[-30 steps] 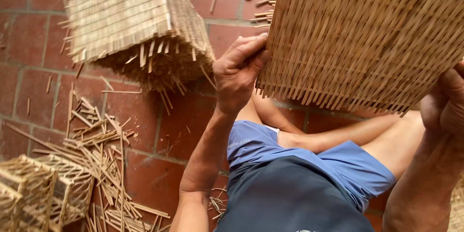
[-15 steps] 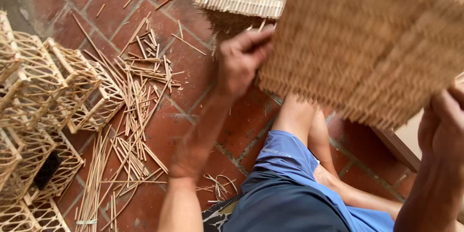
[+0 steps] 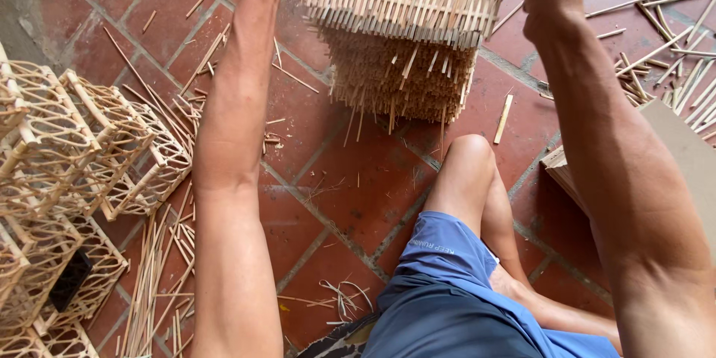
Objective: The person sits on a tiled floor and repeatedly applies white adhesive to cardboard sheets using a paint roller, then presses woven bamboo mats onto the adhesive. They stack the finished panels and repeat the cycle with new cardboard and mats.
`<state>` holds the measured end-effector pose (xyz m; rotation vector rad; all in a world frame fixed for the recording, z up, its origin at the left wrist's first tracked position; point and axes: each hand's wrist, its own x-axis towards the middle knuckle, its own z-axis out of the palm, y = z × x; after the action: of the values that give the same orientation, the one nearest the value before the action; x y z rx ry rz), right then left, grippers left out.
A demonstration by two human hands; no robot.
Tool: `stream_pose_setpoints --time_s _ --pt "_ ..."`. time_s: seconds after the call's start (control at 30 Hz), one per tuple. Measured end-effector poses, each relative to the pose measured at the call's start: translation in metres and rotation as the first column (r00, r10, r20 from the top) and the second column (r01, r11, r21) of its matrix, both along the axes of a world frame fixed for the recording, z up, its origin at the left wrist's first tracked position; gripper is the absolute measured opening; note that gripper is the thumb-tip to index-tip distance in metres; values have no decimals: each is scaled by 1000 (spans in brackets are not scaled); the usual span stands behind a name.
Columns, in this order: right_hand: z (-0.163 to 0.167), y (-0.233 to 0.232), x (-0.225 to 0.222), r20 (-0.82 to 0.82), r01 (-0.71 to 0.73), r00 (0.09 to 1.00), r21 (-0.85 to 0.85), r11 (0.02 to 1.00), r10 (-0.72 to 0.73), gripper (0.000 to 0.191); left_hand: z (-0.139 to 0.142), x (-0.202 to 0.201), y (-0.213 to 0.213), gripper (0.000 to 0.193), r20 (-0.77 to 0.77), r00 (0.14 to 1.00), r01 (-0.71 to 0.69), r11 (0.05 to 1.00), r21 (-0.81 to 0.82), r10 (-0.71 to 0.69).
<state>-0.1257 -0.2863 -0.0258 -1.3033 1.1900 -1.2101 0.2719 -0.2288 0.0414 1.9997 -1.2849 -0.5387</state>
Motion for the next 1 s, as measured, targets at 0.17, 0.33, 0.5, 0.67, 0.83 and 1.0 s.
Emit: stream_pose_setpoints --time_s 0.17,0.33,0.5,0.67,0.83,1.0 --pt "-13 -2 11 -73 34 997 114 993 -25 14 -24 4 -22 25 36 999 -11 999 47 10" --pt "-25 -4 13 -106 56 993 120 991 -43 12 -38 3 -28 25 63 998 -21 999 34 19" --pt "-31 -5 18 -100 78 993 159 984 -63 17 -39 3 -27 25 84 996 -13 1000 25 11" --pt "-32 -6 22 -150 101 985 116 988 -83 17 -33 2 -23 25 105 994 -35 999 17 33" --pt "-29 -11 24 -145 90 987 148 985 -69 17 -32 -4 -24 27 102 993 -54 999 9 52" --pt "-29 -12 25 -199 104 977 125 987 -78 15 -34 -7 -27 28 118 992 -52 998 -17 54"
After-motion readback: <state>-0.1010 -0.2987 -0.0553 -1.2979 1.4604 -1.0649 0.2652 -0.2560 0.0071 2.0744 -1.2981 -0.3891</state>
